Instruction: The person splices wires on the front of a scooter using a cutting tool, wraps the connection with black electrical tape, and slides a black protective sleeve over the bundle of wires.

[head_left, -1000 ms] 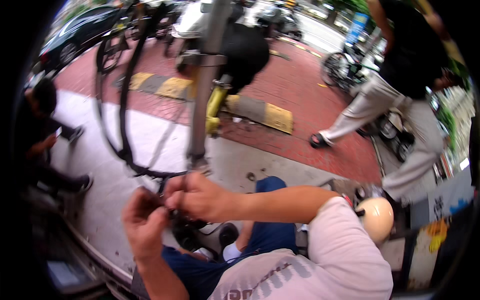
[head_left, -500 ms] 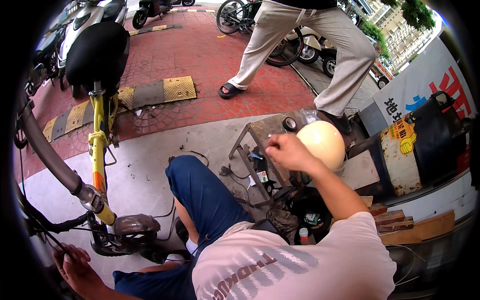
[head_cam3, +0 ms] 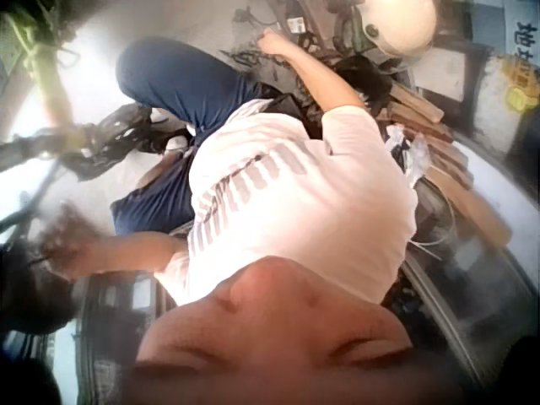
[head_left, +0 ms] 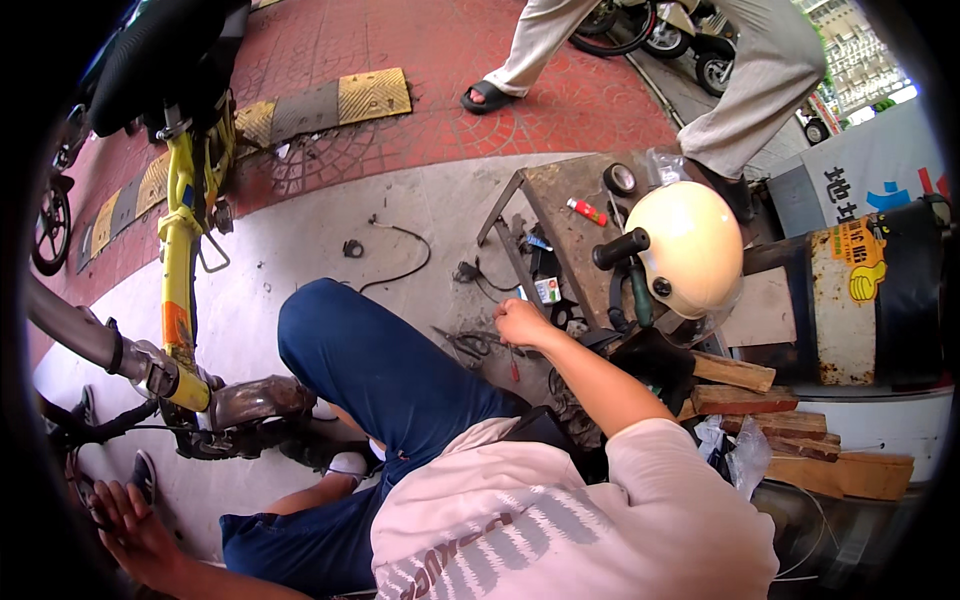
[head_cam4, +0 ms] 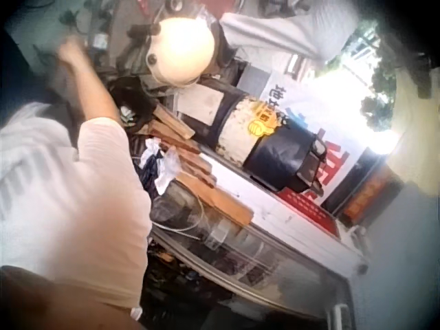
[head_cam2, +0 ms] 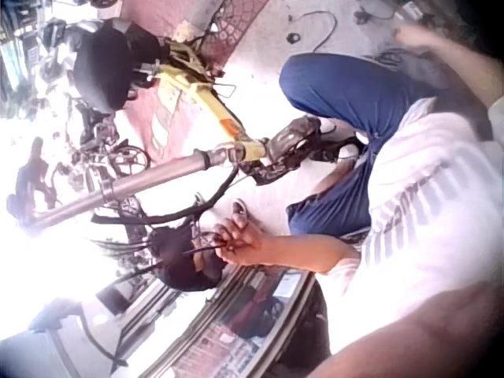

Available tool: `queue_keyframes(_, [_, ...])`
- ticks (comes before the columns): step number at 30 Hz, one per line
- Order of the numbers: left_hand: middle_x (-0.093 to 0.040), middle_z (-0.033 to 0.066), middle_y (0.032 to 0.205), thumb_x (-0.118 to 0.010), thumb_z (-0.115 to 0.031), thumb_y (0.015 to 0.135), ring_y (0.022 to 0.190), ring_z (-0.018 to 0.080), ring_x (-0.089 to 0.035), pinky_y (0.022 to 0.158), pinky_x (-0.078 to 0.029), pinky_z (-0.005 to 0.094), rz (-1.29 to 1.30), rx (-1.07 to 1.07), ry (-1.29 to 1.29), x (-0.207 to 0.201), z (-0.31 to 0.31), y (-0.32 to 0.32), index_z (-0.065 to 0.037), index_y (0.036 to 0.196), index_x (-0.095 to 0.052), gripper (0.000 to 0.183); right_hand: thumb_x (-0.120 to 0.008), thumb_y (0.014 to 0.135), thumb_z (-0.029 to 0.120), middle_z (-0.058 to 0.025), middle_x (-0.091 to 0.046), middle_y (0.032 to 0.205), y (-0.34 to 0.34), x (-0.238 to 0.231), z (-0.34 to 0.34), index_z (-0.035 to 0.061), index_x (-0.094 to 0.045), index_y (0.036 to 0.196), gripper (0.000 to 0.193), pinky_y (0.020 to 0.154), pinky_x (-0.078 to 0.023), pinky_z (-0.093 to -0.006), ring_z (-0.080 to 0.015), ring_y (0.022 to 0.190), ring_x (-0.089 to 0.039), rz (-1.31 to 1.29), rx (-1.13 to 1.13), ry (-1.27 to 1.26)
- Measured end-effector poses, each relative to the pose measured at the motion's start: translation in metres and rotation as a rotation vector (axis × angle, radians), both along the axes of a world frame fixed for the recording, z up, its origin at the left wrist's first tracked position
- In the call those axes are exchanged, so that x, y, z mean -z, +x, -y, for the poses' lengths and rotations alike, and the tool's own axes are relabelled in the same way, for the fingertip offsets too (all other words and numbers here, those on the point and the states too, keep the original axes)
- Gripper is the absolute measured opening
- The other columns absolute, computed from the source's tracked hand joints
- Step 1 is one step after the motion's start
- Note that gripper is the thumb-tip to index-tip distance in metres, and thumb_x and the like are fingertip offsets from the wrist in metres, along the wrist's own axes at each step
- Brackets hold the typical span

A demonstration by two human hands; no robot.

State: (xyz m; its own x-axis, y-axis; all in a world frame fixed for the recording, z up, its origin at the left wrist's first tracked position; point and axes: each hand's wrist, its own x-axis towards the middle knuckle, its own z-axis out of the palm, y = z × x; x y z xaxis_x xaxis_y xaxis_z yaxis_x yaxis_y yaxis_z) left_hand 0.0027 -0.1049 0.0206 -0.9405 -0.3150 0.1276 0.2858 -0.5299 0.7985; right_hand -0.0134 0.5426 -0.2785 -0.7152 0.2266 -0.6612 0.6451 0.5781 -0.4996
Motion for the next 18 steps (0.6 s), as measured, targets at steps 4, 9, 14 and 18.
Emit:
queue_keyframes(4, [-0.042, 0.0207, 0.154, -0.058, -0.022, 0.103, 0.141, 0.0353, -0.04, 0.115, -0.034, 0.051, -0.106, 0.448, -0.004, -0.006, 0.023, 0.009, 0.004, 0.154, -0.037, 0.061, -0.063, 0.085, 0.017, -0.0248, -0.075, 0.099, 0.011, 0.083, 0.019, -0.001, -0.075, 0.104, 0.028, 0.085, -0.058, -0.0448, -0.0359, 0.095, -0.075, 0.409, 0.173, -0.03])
queue_keyframes(9, [-0.048, 0.0167, 0.133, -0.059, -0.026, 0.103, 0.118, 0.0314, -0.048, 0.099, -0.041, 0.0472, -0.066, 0.422, -0.096, -0.01, 0.008, 0.017, -0.001, 0.141, -0.046, 0.047, -0.071, 0.081, 0.026, -0.0261, -0.073, 0.115, 0.012, 0.13, 0.05, -0.0008, -0.075, 0.108, 0.038, 0.097, -0.056, -0.0506, -0.0446, 0.109, -0.07, 0.122, -0.271, 0.295])
queue_keyframes(14, [-0.045, 0.0009, 0.084, -0.057, -0.021, 0.102, 0.072, 0.0155, -0.043, 0.068, -0.039, 0.0353, 0.093, 0.014, -0.108, -0.016, -0.08, -0.005, -0.011, 0.1, -0.053, 0.011, -0.07, 0.086, 0.031, -0.0225, -0.075, 0.112, 0.006, 0.158, 0.056, 0.0049, -0.076, 0.11, 0.036, 0.091, -0.058, -0.0497, -0.0398, 0.108, -0.072, 0.136, -0.515, 0.345])
queue_keyframes(18, [-0.053, 0.0031, 0.085, -0.058, -0.023, 0.101, 0.069, 0.0165, -0.05, 0.065, -0.044, 0.0358, 0.075, -0.078, -0.131, -0.021, -0.103, -0.027, -0.008, 0.101, -0.058, 0.015, -0.06, 0.094, 0.044, -0.0251, -0.074, 0.104, 0.024, 0.198, 0.034, 0.0045, -0.075, 0.101, 0.043, 0.088, -0.056, -0.0541, -0.0449, 0.103, -0.071, -0.064, -0.511, 0.22])
